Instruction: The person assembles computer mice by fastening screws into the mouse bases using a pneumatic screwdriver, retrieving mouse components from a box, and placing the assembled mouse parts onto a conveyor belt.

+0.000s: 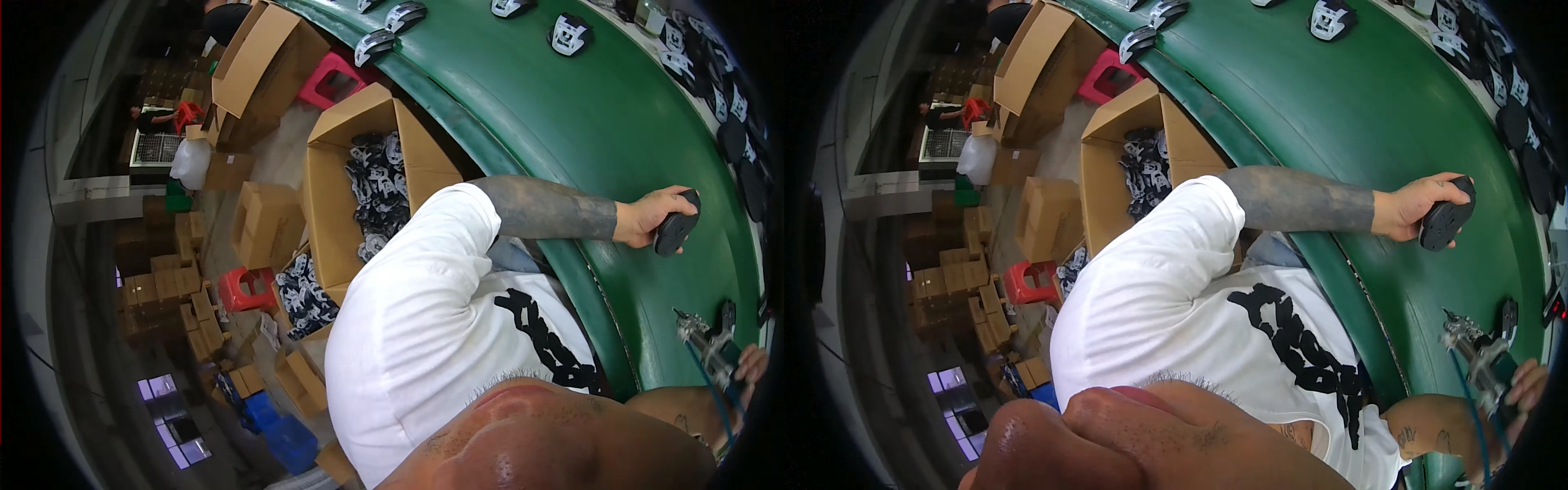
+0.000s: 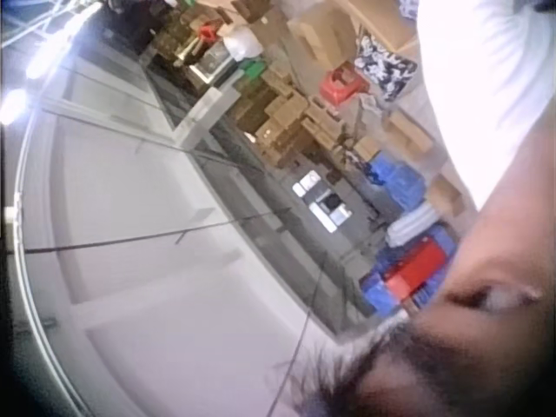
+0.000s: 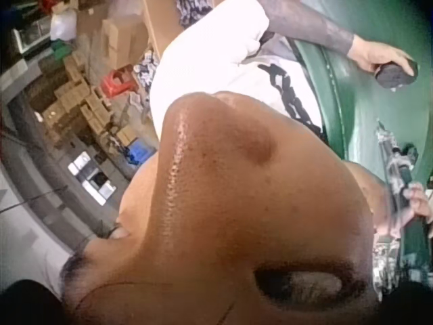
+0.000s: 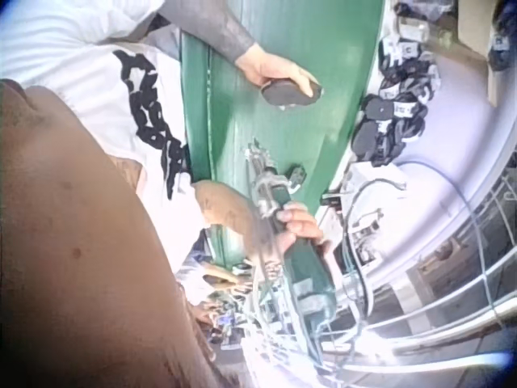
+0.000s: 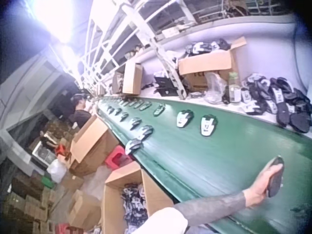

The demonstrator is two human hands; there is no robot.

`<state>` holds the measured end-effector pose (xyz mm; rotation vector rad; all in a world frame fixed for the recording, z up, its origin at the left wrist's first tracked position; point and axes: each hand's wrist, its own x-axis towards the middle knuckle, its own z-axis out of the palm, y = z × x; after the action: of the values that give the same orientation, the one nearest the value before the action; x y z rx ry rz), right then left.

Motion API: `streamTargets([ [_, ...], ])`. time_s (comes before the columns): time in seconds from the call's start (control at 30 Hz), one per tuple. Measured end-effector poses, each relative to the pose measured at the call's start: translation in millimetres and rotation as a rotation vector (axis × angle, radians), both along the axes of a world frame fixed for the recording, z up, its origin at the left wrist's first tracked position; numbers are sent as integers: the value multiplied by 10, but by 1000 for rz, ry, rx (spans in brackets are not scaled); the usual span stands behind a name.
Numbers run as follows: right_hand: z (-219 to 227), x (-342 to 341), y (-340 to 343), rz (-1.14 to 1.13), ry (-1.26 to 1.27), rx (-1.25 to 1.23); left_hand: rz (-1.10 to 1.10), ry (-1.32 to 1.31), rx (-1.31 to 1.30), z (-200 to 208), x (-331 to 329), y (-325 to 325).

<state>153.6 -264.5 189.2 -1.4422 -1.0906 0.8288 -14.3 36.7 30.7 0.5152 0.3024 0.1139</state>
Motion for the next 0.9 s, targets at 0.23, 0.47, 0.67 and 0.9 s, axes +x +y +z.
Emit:
streamTargets([
  [0.23, -331, -591, 676, -205, 271, 459, 17, -62, -76, -82, 102, -103],
  [0.47, -228, -816, 737, -152, 244, 689, 36, -43, -60, -93, -13, 24],
  [0.67, -38, -795, 684, 9, 98, 708, -44, -157, -9, 30, -20, -31],
  [0.9, -80, -792, 761, 80, 58, 592, -11, -178, -40, 14, -28, -30],
])
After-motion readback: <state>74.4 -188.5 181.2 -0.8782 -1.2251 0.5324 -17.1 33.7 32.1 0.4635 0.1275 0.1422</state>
